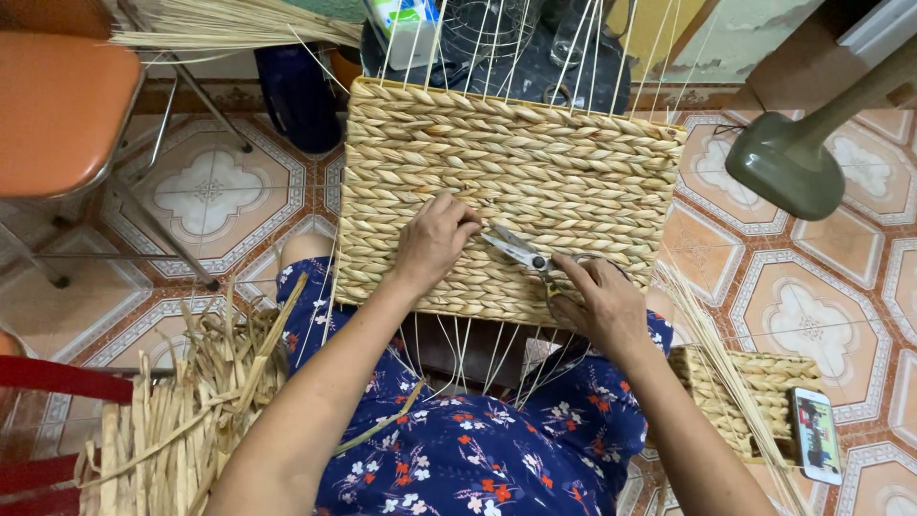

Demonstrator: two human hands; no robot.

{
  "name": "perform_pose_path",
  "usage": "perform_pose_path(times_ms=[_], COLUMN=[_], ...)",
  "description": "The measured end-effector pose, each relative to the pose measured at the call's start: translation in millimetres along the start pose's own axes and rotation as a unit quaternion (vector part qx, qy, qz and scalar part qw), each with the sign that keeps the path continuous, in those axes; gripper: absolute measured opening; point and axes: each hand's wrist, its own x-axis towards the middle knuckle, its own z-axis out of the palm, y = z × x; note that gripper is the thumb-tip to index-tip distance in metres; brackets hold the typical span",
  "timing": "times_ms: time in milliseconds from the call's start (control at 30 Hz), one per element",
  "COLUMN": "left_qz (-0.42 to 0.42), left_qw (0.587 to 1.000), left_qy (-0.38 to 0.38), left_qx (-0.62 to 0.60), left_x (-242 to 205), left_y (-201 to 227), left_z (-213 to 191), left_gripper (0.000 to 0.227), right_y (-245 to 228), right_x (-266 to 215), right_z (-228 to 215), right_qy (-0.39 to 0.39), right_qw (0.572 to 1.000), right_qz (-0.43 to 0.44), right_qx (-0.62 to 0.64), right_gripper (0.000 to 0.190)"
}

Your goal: The recorder is seen weaving a bamboo mat and then attaching it to a bamboo frame to create a basket or similar craft.

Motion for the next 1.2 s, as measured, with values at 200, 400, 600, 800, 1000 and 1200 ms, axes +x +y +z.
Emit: perform_pose_path(times_ms=[200, 400, 600, 800, 1000, 1200], left_qz=[0.054, 0.048, -0.170, -0.152, -0.060, -0.154], left_qw=[0.997, 0.991, 0.970, 0.978, 0.994, 0.985], left_qy=[0.046, 0.090, 0.117, 0.108, 0.088, 0.062], left_qx=[0.036, 0.082, -0.126, -0.091, 0.037, -0.043], left_x=[2, 7, 16, 27, 39, 44], left_y=[10, -1, -39, -44, -46, -49], left_z=[-4, 6, -14, -24, -9, -19], left_gripper=[0.015, 0.013, 0.016, 0.014, 0.017, 0.015], right_y=[2, -2, 1, -5, -10, -17], right_x=[13, 9, 2, 27, 57, 79], right_z=[15, 22, 20, 17, 19, 22], right_qy=[-0.031, -0.040, -0.040, -0.005, 0.009, -0.020], right_qw=[0.999, 0.999, 0.998, 0.999, 1.000, 1.000], right_qz=[-0.016, -0.025, 0.023, 0.027, 0.008, 0.008], right_qx=[-0.017, -0.003, 0.041, 0.030, 0.025, 0.014], right_gripper=[0.070, 0.070, 0.066, 0.068, 0.068, 0.067])
